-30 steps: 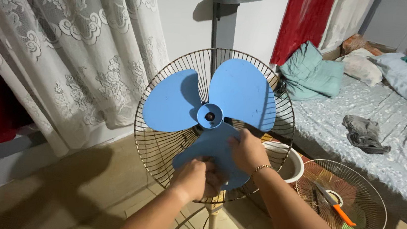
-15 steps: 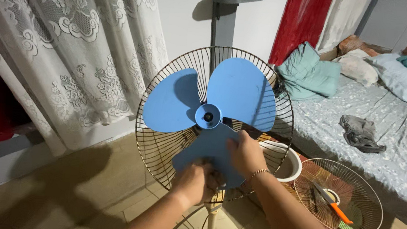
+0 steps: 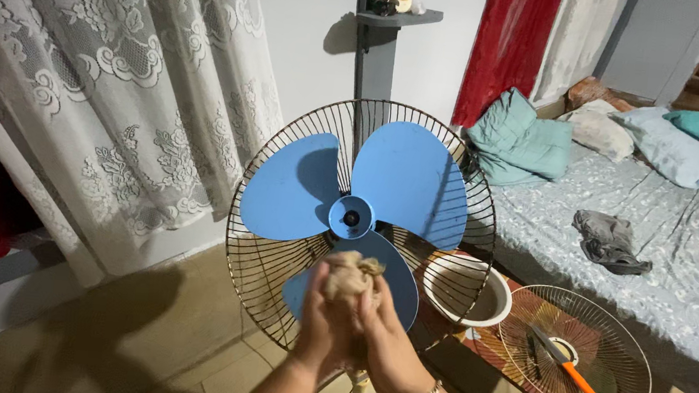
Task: The person cleans a fan by wiping the blue blades and the outer metal cage using a cloth rinsed in a bucket of water.
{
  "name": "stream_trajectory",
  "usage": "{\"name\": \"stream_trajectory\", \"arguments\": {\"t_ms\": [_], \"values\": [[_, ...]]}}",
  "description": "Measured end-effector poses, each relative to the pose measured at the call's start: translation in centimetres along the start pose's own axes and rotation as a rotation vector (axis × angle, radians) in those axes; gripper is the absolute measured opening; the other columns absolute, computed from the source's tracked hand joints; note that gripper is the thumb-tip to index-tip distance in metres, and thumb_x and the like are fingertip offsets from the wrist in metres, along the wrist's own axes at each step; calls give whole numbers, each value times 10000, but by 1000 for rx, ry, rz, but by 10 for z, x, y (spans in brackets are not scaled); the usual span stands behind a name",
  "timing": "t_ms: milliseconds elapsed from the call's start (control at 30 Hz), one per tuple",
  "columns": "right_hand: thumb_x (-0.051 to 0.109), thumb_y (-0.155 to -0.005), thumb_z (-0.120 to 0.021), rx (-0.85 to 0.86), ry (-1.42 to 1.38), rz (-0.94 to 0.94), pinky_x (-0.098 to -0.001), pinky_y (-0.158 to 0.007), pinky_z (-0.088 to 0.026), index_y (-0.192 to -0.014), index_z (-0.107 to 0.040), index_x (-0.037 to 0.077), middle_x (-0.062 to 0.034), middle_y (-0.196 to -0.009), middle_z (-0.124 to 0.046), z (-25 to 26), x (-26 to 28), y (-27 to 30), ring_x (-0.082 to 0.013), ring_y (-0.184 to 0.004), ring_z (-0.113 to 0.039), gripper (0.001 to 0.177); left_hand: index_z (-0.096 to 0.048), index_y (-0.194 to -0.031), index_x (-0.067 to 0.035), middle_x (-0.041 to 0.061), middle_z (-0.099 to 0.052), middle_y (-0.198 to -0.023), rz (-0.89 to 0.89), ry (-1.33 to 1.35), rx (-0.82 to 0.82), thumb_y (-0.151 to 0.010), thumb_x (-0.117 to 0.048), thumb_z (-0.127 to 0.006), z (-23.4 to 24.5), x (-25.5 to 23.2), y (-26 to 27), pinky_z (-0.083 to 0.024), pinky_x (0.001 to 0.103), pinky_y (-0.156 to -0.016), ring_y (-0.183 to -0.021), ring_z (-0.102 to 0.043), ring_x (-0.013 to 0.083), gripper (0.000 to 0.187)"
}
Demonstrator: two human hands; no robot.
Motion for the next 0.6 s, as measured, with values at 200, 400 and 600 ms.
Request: {"name": "stream_trajectory", "arguments": {"t_ms": [200, 400, 600], "values": [[285, -998, -590, -76, 37, 168, -371, -913, -597, -1483, -488, 7, -232, -1329, -624, 6, 22, -7, -255, -1140, -662, 568, -554, -1305, -104, 116, -644, -1160, -297, -424, 142, -1057, -431, -461, -3, -26, -2, -566, 394, -924, -1037, -672, 246, 420], [242, -908, -651, -131, 445, 332, -409, -803, -623, -1390, -530, 142, -164, -1312, -632, 7, 144, -20, -255, -1037, -740, 507, -577, -1278, -33, 158, -662, -1204, -672, -954, 91, -856, -518, -746, 14, -57, -49, -531, 452, -962, -1114, -665, 341, 665], [314, -981, -685, -88, 1452, 1211, -619, -1068, -391, -1368, -596, 157, -318, -1450, -489, -35, 221, -86, -505, -1359, -412, 427, -545, -1353, 22, 196, -592, -1286, -489, -1354, 6, -771, -427, -821, 23, -36, -103, -352, 545, -1061, -1211, -529, 381, 785]]}}
Point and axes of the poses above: each hand's wrist, its own y-axis away from the middle knuckle, its own z-axis out of the back of the hand, x = y × z, the point moved 4 cm from there along -y, towards the middle knuckle
